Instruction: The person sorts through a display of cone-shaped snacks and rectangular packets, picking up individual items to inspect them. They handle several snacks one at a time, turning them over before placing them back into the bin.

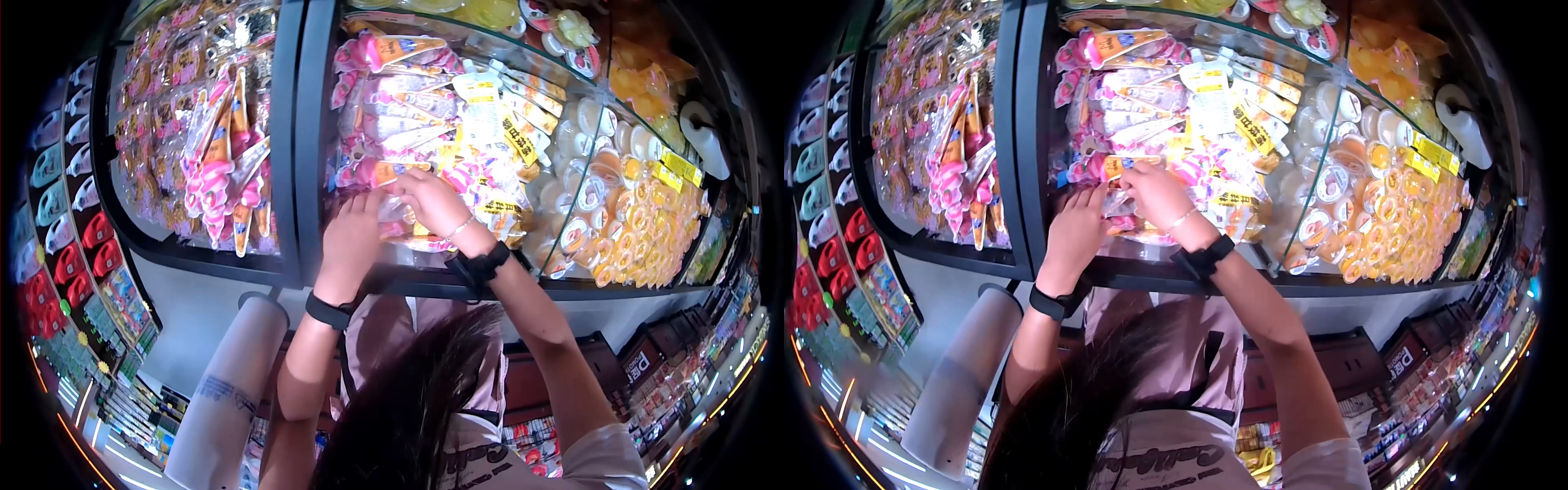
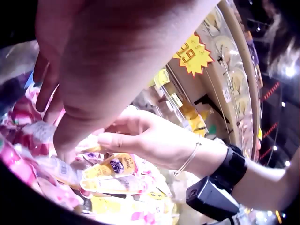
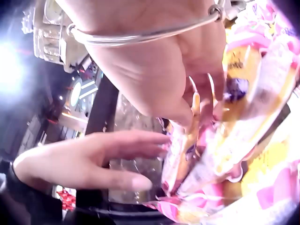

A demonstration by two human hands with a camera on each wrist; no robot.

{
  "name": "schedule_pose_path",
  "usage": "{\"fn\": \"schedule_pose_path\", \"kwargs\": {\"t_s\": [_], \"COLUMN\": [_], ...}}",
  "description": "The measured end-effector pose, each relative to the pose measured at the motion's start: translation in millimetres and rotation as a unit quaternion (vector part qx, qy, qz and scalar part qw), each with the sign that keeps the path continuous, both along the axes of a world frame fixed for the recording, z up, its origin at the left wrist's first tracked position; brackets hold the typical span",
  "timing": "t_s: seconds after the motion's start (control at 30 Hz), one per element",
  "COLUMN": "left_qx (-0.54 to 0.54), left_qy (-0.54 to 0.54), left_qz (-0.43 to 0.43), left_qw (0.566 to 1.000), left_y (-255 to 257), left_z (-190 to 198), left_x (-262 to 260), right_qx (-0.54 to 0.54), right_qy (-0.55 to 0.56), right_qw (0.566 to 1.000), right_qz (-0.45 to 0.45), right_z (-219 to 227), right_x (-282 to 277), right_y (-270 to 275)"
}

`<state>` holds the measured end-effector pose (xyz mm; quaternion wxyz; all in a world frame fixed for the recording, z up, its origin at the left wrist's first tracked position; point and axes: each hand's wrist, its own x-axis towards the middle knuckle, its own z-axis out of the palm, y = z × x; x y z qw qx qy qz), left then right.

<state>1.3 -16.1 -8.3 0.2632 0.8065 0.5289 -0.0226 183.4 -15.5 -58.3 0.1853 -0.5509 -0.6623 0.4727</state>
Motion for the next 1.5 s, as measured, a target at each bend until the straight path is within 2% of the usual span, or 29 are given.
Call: {"fn": "schedule_pose_path", "kwargs": {"t_s": [0.03,0.13,0.17,0.3,0.4,0.43,0.5,0.57,0.6,0.67,0.7,0.8,0.83,0.93,0.97,1.0,1.03,1.07,1.13,1.17,1.2,1.27,1.33,1.37,1.4,1.43,1.5], "left_qx": [-0.065,-0.106,-0.148,-0.174,-0.195,-0.180,-0.305,-0.402,-0.445,-0.522,-0.537,-0.551,-0.529,-0.360,-0.330,-0.337,-0.314,-0.297,-0.334,-0.336,-0.338,-0.338,-0.373,-0.371,-0.366,-0.424,-0.425], "left_qy": [0.009,0.003,-0.019,-0.103,-0.167,-0.171,-0.228,-0.314,-0.350,-0.410,-0.447,-0.484,-0.494,-0.522,-0.484,-0.515,-0.486,-0.460,-0.412,-0.416,-0.416,-0.421,-0.391,-0.431,-0.471,-0.458,-0.467], "left_qz": [0.021,0.010,0.021,-0.010,-0.013,-0.028,0.046,0.111,0.150,0.226,0.254,0.261,0.270,0.191,0.171,0.180,0.140,0.101,0.121,0.132,0.146,0.197,0.216,0.238,0.256,0.258,0.244], "left_qw": [0.998,0.994,0.989,0.979,0.966,0.968,0.924,0.853,0.811,0.713,0.669,0.628,0.635,0.750,0.792,0.768,0.804,0.831,0.839,0.835,0.831,0.818,0.813,0.787,0.760,0.738,0.736], "left_y": [-1,2,6,14,8,9,4,-6,-8,-8,-8,-6,-10,-10,-5,0,7,10,12,12,11,9,11,8,8,10,4], "left_z": [-3,0,5,35,35,41,43,39,43,54,58,59,55,59,62,71,76,81,92,92,92,84,82,82,81,81,73], "left_x": [1,-1,-1,12,24,28,27,26,29,31,30,24,24,23,20,21,16,13,12,12,10,7,1,1,-2,-10,-22], "right_qx": [0.072,0.001,-0.005,0.001,-0.122,-0.128,-0.163,-0.210,-0.203,-0.011,-0.003,0.012,0.013,0.019,0.014,0.008,-0.029,0.001,-0.054,-0.016,-0.026,0.063,0.049,0.049,0.003,0.002,-0.003], "right_qy": [-0.005,0.032,0.023,0.015,0.118,0.141,0.133,0.134,0.215,0.114,0.096,0.055,0.048,0.040,0.044,0.046,0.057,0.047,0.018,0.034,0.044,0.057,0.044,0.038,0.061,0.041,0.035], "right_qw": [0.997,0.998,0.998,0.995,0.971,0.962,0.954,0.943,0.922,0.986,0.989,0.993,0.993,0.989,0.986,0.982,0.975,0.975,0.969,0.960,0.955,0.953,0.965,0.972,0.973,0.976,0.975], "right_qz": [-0.024,-0.053,-0.054,-0.102,-0.171,-0.197,-0.213,-0.220,-0.249,-0.125,-0.112,-0.099,-0.110,-0.141,-0.158,-0.183,-0.214,-0.218,-0.240,-0.277,-0.291,-0.290,-0.255,-0.227,-0.224,-0.214,-0.218], "right_z": [3,27,36,58,77,74,84,109,109,121,126,135,135,135,136,138,143,148,161,167,167,176,178,175,170,169,163], "right_x": [3,18,22,41,54,59,66,74,69,74,74,69,66,60,58,54,50,49,43,35,30,22,17,18,17,16,13], "right_y": [-2,-5,-8,-27,-39,-47,-48,-42,-44,-40,-37,-36,-36,-38,-40,-44,-46,-49,-55,-56,-60,-60,-61,-59,-57,-52,-47]}}
